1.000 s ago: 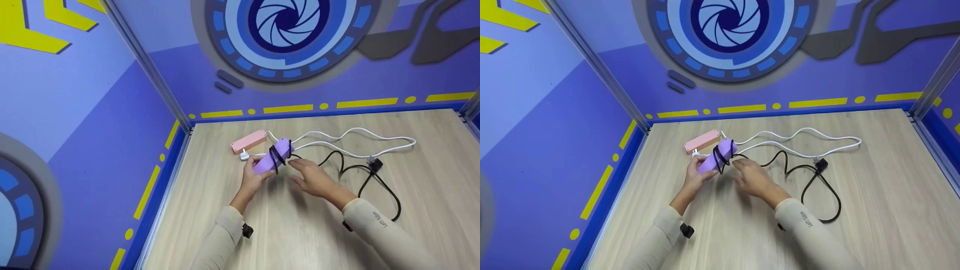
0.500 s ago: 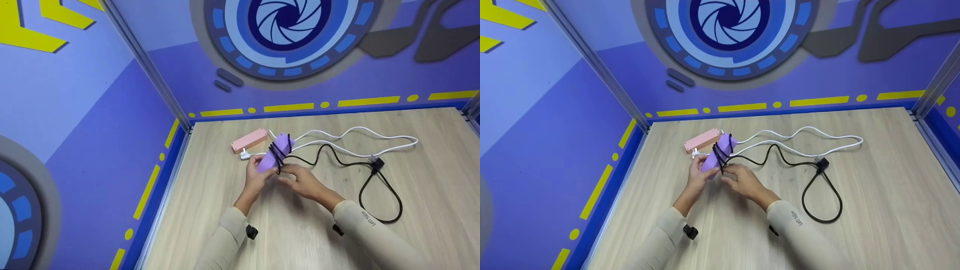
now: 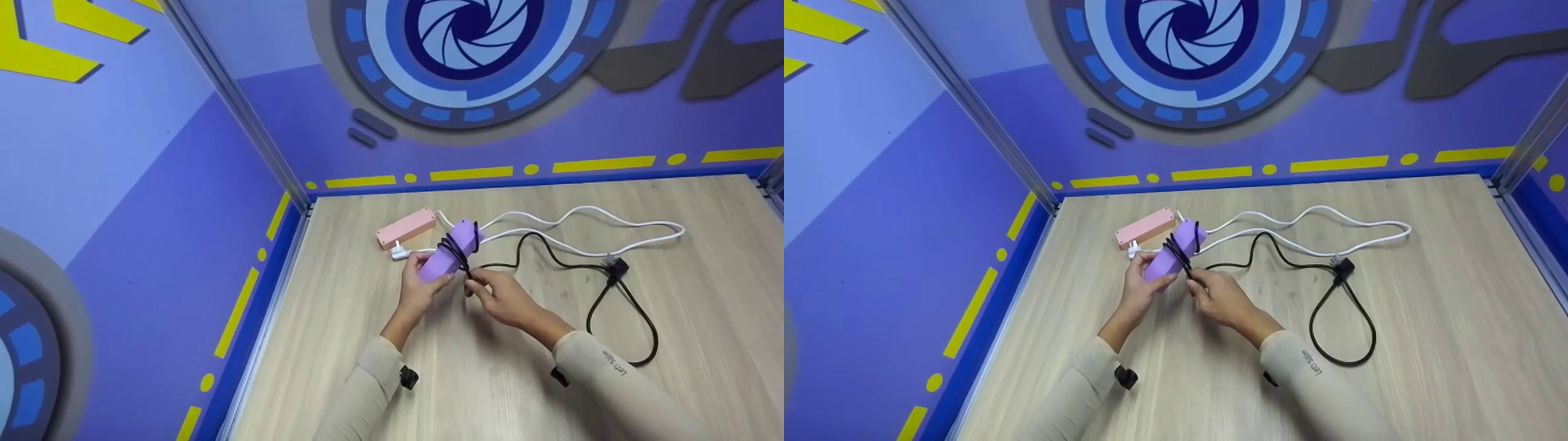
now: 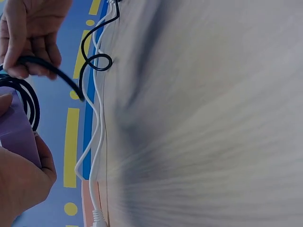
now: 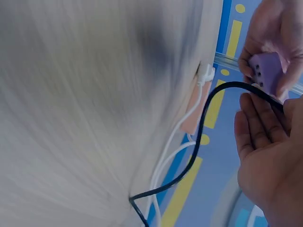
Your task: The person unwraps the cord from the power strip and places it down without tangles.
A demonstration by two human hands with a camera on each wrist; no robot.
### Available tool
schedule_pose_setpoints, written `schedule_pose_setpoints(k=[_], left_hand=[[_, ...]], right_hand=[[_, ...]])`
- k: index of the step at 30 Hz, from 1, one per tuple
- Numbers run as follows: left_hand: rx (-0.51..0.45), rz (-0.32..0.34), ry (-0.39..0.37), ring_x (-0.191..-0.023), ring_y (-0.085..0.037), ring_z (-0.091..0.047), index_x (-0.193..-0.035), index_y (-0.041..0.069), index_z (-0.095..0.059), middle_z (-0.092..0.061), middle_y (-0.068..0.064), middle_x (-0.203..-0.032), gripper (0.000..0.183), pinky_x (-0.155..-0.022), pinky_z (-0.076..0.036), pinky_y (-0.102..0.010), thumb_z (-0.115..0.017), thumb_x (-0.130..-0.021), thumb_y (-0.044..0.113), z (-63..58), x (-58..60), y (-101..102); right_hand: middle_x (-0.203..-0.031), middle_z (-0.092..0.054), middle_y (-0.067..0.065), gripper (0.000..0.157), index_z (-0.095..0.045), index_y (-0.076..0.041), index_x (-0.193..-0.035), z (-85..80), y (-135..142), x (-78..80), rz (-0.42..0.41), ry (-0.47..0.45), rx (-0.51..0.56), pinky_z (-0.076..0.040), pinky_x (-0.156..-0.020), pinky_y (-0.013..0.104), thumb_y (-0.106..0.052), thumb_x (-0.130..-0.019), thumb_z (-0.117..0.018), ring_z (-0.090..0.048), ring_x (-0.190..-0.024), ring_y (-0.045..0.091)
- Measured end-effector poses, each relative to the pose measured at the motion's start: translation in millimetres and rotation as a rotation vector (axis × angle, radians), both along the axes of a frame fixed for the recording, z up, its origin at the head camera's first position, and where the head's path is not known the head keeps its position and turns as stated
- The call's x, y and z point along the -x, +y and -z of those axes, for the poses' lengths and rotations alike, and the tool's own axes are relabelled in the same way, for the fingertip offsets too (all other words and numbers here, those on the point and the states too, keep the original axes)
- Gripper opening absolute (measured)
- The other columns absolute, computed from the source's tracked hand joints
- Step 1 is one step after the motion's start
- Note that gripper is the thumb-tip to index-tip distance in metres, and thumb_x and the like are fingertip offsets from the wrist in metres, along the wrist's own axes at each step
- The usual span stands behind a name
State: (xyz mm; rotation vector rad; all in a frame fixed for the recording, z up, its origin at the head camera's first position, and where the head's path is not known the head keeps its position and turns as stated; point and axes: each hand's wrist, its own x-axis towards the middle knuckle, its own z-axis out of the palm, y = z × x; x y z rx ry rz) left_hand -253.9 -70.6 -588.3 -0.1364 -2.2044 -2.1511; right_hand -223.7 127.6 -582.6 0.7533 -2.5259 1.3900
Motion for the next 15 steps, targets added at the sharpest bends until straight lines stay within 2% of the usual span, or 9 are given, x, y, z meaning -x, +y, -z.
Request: schedule_pose_setpoints(k=[5,8,15], left_hand=[[0.021,0.014,0.018,-0.111,-0.021,-0.059,-0.12,0.004,-0.053,-0.062,-0.013,-0.123,0.059,-0.093,-0.049,-0.034,-0.085,-0.07,-0.001,-1.0,0.6,-5],[0.036,0.032,0.033,-0.112,-0.021,-0.059,-0.12,0.004,-0.053,-0.062,-0.013,-0.123,0.059,-0.095,-0.047,-0.035,-0.085,-0.07,0.001,-1.8,0.9,-7],[0.096,0.068,0.046,-0.113,-0.02,-0.059,-0.117,0.009,-0.055,-0.064,-0.008,-0.122,0.058,-0.098,-0.045,-0.038,-0.086,-0.068,0.002,-2.9,0.6,-15]], right_hand=[[-0.07,-0.061,-0.006,0.011,-0.064,-0.017,-0.092,-12.4,2,2.9,0.068,0.083,-0.051,-0.044,-0.061,0.024,-0.016,-0.101,-0.056,-0.051,-0.063,0.002],[-0.07,-0.057,-0.009,0.011,-0.064,-0.017,-0.093,-20.2,3,5.9,0.11,0.118,-0.072,-0.042,-0.059,0.024,-0.019,-0.101,-0.057,-0.05,-0.062,0.003],[-0.073,-0.06,-0.002,0.014,-0.066,-0.012,-0.088,-33.9,9,16.4,0.209,0.239,-0.096,-0.041,-0.059,0.028,-0.019,-0.099,-0.061,-0.048,-0.065,0.009]])
